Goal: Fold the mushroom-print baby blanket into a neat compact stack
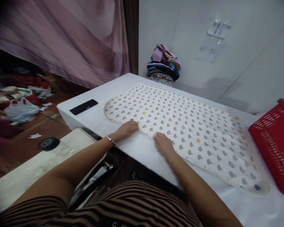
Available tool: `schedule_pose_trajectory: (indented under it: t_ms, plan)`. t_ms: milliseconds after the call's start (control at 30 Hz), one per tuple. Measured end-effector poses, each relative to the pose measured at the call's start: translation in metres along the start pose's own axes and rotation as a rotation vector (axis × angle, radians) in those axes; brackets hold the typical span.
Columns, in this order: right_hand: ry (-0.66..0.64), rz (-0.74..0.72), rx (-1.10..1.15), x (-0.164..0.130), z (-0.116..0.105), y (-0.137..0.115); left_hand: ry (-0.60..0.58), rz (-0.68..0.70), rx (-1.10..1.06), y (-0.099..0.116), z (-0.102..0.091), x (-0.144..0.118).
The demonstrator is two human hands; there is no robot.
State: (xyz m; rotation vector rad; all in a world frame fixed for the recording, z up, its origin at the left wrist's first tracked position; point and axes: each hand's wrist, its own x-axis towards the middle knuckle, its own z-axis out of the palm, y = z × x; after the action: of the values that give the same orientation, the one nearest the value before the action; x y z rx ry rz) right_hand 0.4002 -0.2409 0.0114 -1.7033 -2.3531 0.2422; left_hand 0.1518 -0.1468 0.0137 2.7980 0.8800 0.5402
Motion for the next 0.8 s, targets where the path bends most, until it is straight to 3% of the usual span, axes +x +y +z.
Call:
schedule_pose_trajectory:
  t_ms: [433,600,800]
  plan:
    - [0.039,-0.101,-0.086,-0.002,0.008,0.002,0.053,0.008,-0.012,-0.005,-0.002,-0.016]
    - [0.109,-0.124,-0.088,-0.004,0.014,0.004,0.092,-0.1,0.06,-0.022,-0.009,-0.031]
    - [0.085,-0.117,-0.087,-0.004,0.013,0.003,0.096,-0.248,0.144,-0.048,-0.021,-0.051]
